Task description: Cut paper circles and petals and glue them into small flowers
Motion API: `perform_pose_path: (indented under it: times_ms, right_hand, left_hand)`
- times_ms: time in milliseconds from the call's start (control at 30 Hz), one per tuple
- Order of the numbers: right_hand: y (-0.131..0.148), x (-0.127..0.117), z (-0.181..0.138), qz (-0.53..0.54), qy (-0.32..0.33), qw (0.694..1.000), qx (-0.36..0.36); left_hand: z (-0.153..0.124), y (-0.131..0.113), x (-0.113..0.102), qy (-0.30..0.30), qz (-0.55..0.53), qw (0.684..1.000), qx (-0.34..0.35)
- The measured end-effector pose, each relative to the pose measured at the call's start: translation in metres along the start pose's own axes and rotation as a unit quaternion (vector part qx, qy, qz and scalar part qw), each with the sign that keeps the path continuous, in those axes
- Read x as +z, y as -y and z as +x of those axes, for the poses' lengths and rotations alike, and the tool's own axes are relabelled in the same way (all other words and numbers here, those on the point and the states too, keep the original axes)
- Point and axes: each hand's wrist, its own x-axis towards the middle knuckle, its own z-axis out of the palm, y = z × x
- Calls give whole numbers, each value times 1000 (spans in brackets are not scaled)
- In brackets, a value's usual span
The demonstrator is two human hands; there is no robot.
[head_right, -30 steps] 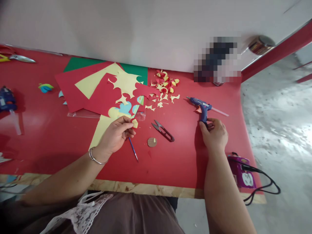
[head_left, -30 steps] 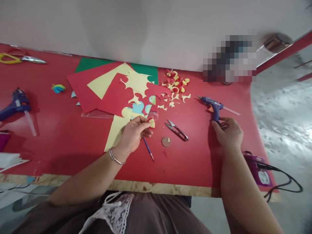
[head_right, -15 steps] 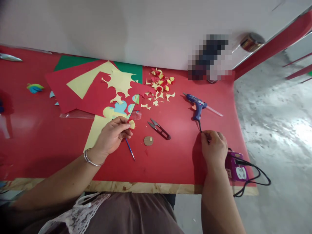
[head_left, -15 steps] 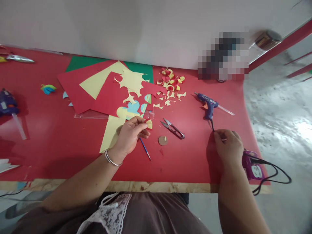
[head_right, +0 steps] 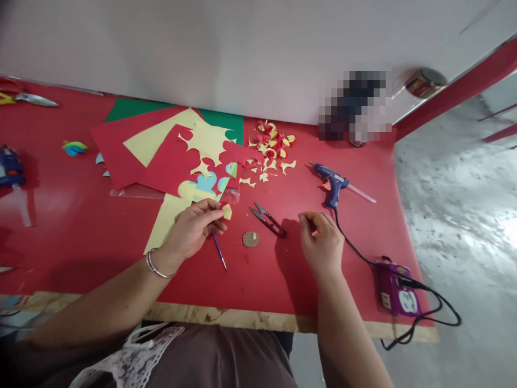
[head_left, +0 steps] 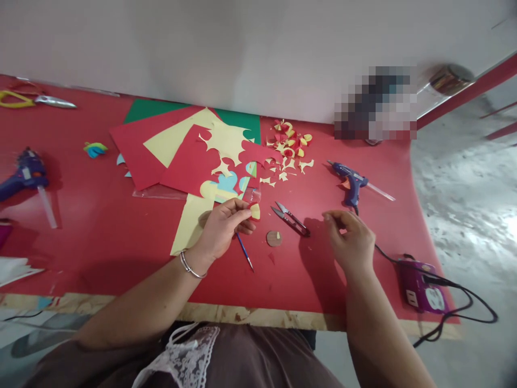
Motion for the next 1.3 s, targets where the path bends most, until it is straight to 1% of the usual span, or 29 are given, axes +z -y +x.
perform_pose_path:
  times_ms: [200,267,333,467,533,600,700,800,933,1033,1133,1300]
  right_hand:
    - [40,19,5,95,47,994,-31]
    - [54,26,6,114,43,992,-40]
    - [65,31,6,129,56,988,-66]
    - [76,39,1,170,101,975,-105]
    - [77,42,-2,191,121,968,-111]
    - [77,45,-5,207,126,963,-116]
    - [79,47,-8,222,121,960,-118]
    - [80,47,-10,233,117,959,-113]
    - [82,47,-12,241,99,958,-116]
    - [83,47,-13,232,73,963,-120]
    - [84,48,-14,218,46,963,-152]
    - [80,51,-14,175,15,956,-233]
  left_hand:
    - [1,1,0,12,-1,1000,1]
    - [1,2,0,16,3,1000,-5]
    - [1,3,0,21,5,1000,-10]
    - [0,6,-1,45,26,999,1]
    - [-1,7,-2,64,53,996,21]
    - [-3,7,-3,77,88,992,45]
    - [-4,6,-4,79,125,986,79]
    - [-6,4,-2,82,120,985,88]
    - [-7,2,1,106,53,991,59]
    - [-7,4,3,106,-10,994,34]
    - [-7,5,4,94,-50,994,19]
    - [-10,1,6,96,-58,993,21]
